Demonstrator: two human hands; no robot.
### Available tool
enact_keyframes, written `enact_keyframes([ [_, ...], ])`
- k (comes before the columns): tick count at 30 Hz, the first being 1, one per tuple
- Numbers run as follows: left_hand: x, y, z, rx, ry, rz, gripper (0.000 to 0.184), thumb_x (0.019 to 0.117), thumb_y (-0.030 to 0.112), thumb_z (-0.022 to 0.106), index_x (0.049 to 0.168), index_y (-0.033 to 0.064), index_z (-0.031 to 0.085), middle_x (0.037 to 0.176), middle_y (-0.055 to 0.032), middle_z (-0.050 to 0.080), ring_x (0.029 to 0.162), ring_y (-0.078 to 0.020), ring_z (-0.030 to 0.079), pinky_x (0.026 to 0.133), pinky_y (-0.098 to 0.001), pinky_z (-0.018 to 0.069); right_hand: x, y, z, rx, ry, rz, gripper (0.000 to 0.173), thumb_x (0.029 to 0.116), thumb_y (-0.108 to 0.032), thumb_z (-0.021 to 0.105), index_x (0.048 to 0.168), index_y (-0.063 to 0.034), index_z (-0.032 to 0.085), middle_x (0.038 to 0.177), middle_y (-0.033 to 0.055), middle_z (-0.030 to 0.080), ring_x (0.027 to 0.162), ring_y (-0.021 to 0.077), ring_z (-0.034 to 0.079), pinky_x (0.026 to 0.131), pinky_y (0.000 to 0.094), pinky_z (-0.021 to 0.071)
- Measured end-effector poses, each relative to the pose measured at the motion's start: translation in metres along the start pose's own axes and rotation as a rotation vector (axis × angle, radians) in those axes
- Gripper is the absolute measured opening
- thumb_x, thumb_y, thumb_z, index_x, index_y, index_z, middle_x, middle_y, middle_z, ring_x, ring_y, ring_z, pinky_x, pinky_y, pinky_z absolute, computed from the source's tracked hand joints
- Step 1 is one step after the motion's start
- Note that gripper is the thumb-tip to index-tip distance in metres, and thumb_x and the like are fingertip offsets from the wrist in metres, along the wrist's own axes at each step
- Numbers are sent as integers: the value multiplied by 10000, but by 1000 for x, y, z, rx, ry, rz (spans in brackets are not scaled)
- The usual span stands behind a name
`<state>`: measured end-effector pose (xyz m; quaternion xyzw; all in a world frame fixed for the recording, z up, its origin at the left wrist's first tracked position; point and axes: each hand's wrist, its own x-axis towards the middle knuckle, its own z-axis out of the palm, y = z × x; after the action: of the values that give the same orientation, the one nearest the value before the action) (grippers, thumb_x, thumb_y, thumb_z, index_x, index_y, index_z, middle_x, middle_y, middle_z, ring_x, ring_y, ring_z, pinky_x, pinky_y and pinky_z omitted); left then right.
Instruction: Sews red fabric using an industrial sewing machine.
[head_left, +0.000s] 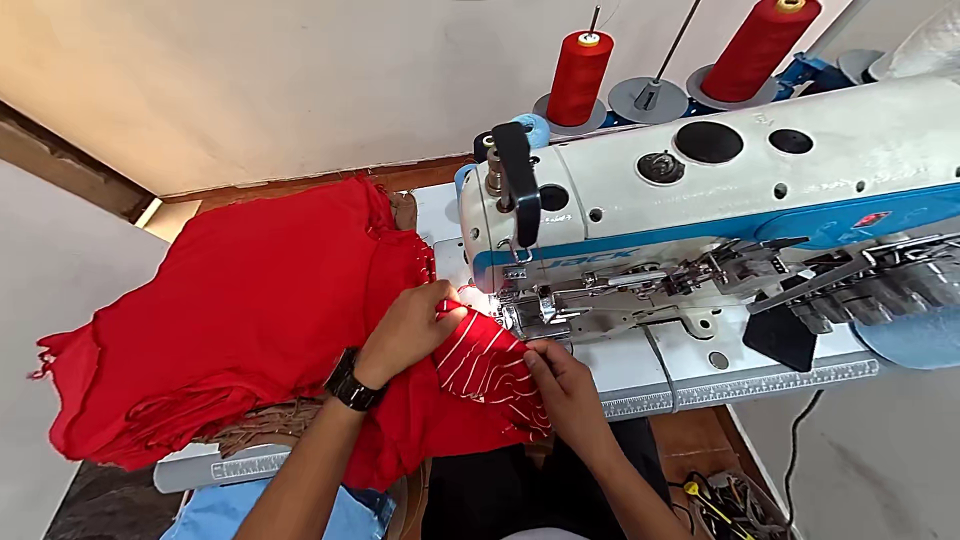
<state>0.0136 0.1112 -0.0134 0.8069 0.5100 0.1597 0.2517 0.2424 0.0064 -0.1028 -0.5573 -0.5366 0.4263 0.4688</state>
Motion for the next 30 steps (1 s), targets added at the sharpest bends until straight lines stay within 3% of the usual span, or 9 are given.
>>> enact_keyframes([
  [3, 1, -5, 0, -39, -39, 120, 111, 991, 196, 615, 981, 141, 712, 921, 27, 668, 798, -74, 633, 705, -291, 557, -8, 4, 4, 45, 49, 10, 199, 1074, -181, 496, 1195, -124, 643, 907, 7, 703, 791, 109, 689, 710, 296, 599],
  [5, -5, 8, -7, -32, -48, 113, 96, 990, 144, 605, 1041, 127, 684, 954, 13, 677, 810, -90, 653, 720, -309, 580, -9, 3, 10, 18, 77, -63, 212, 1076, -151, 471, 1234, -125, 610, 940, 4, 686, 816, 92, 677, 720, 276, 592],
  [8, -14, 20, -15, -17, -33, 199, 154, 1041, 101, 490, 1110, 116, 627, 938, 18, 662, 776, -75, 636, 687, -286, 567, -8, 1, 8, 15, 61, -206, 282, 1029, -45, 449, 1104, -123, 709, 1055, 6, 691, 981, 94, 661, 851, 267, 572],
  [10, -17, 14, -18, -112, -20, 302, 253, 1021, 42, 436, 1016, 108, 681, 979, 18, 652, 889, -69, 627, 794, -256, 557, -6, -2, 2, 65, 27, -225, 341, 1000, -18, 456, 1010, -140, 774, 1069, 10, 695, 1044, 128, 647, 892, 288, 561],
  [12, -20, 6, -21, -174, -19, 345, 327, 995, 20, 451, 930, 124, 754, 1001, 24, 675, 991, -94, 637, 882, -278, 557, -4, -5, 0, 107, 25, -211, 320, 1002, -62, 480, 1036, -142, 789, 1060, 8, 690, 1003, 121, 648, 835, 265, 563],
  [15, -26, 1, -26, -153, -60, 327, 264, 1014, 155, 545, 1126, 184, 783, 1081, 76, 684, 1091, -94, 605, 958, -289, 517, -7, -7, 1, 149, 45, -211, 259, 1026, -174, 586, 1214, -134, 760, 1078, 25, 674, 937, 124, 659, 766, 250, 592],
  [18, -30, 0, -22, -152, -14, 340, 263, 976, 199, 649, 1212, 183, 766, 1084, 80, 684, 1072, -79, 611, 919, -243, 535, -9, -6, 5, 100, 86, -272, 316, 997, -200, 656, 1295, -117, 720, 1069, 20, 653, 889, 95, 648, 730, 227, 594],
  [23, -28, -1, -21, -98, 18, 391, 272, 946, 176, 703, 1207, 141, 769, 1019, 55, 679, 1006, -70, 614, 886, -213, 529, -8, -2, 5, -146, 153, -413, 375, 957, -235, 719, 1314, -120, 710, 1013, 2, 623, 865, 42, 607, 724, 180, 557],
  [30, -25, -4, -19, -42, 44, 450, 207, 959, 165, 684, 1130, 143, 798, 952, 57, 666, 964, -72, 605, 865, -206, 512, -9, 4, -1, -416, 219, -502, 300, 997, -246, 659, 1265, -143, 743, 906, 18, 618, 779, 80, 583, 658, 214, 515],
])
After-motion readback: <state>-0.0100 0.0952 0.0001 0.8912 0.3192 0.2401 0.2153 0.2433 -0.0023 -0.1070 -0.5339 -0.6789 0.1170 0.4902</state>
